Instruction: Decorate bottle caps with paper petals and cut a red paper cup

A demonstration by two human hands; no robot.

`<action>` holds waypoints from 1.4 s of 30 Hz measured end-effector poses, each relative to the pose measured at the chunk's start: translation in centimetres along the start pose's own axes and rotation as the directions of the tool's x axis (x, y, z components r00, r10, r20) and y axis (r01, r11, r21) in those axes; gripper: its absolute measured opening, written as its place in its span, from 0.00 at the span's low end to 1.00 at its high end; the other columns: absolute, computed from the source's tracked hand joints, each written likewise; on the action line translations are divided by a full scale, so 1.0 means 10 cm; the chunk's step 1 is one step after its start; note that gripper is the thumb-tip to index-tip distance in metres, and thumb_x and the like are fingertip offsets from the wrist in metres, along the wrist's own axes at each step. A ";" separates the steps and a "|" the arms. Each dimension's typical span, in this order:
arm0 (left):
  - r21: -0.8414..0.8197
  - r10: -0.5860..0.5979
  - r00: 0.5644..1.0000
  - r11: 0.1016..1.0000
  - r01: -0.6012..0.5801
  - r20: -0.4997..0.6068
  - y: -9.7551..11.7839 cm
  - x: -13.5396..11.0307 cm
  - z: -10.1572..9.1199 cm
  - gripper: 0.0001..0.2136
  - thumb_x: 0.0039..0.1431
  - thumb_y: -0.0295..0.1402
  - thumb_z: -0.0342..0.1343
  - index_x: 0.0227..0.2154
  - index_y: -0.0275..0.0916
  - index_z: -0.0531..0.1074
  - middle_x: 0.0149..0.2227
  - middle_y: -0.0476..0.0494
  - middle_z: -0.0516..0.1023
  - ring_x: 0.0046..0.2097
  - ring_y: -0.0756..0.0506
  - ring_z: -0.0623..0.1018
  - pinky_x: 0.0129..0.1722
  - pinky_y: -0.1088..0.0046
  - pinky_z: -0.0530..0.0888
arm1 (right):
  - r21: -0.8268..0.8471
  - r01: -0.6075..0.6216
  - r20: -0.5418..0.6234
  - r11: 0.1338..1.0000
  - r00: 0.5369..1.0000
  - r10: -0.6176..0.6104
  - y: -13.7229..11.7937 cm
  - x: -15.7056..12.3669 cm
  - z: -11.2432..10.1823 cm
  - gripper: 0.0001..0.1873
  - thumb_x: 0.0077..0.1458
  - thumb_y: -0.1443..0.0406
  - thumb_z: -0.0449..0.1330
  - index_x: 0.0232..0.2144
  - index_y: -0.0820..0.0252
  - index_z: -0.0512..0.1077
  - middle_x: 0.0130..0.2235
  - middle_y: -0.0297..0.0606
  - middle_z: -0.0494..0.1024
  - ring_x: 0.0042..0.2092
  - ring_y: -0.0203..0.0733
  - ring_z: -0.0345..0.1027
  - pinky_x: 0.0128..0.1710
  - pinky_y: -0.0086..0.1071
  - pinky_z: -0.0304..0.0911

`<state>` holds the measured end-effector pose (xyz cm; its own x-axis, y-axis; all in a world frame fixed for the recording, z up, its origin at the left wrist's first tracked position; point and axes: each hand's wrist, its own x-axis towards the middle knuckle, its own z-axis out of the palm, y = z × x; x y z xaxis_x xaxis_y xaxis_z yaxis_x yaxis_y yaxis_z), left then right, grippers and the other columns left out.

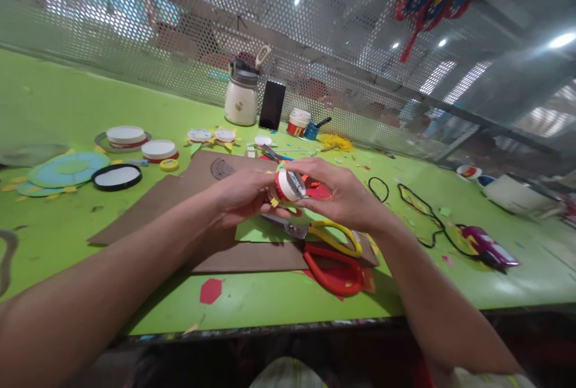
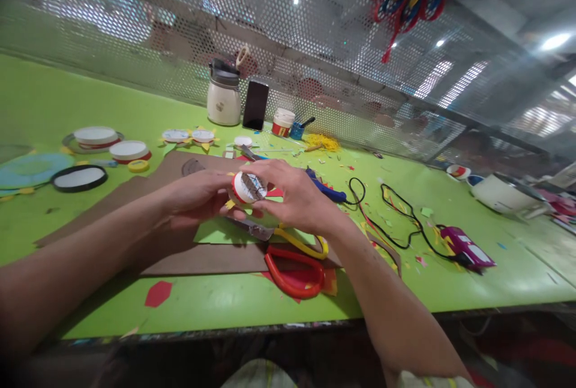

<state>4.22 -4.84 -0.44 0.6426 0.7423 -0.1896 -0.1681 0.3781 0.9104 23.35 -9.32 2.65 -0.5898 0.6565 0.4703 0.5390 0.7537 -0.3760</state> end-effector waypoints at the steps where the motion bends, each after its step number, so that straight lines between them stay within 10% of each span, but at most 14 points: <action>1: 0.001 0.002 1.000 1.000 -0.002 0.009 0.00 0.00 -0.01 0.08 0.59 0.29 0.56 0.36 0.31 0.79 0.34 0.37 0.83 0.33 0.44 0.81 0.28 0.75 0.79 | 0.008 -0.006 0.001 1.000 1.000 0.006 0.00 0.00 -0.01 0.24 0.54 0.70 0.64 0.54 0.56 0.69 0.53 0.43 0.75 0.54 0.43 0.68 0.54 0.41 0.65; 42: 0.008 0.101 0.991 0.995 -0.102 0.091 0.03 -0.03 -0.03 0.11 0.43 0.22 0.55 0.30 0.28 0.79 0.31 0.36 0.81 0.33 0.43 0.79 0.33 0.68 0.78 | -0.072 -0.014 0.048 0.997 0.999 0.017 0.01 0.00 -0.04 0.22 0.52 0.71 0.66 0.51 0.59 0.70 0.49 0.44 0.75 0.51 0.45 0.69 0.51 0.40 0.64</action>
<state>3.75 -4.74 -0.22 0.6874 0.7236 -0.0625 -0.2273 0.2960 0.9277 23.64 -9.27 2.89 -0.6087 0.6701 0.4248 0.5889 0.7404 -0.3240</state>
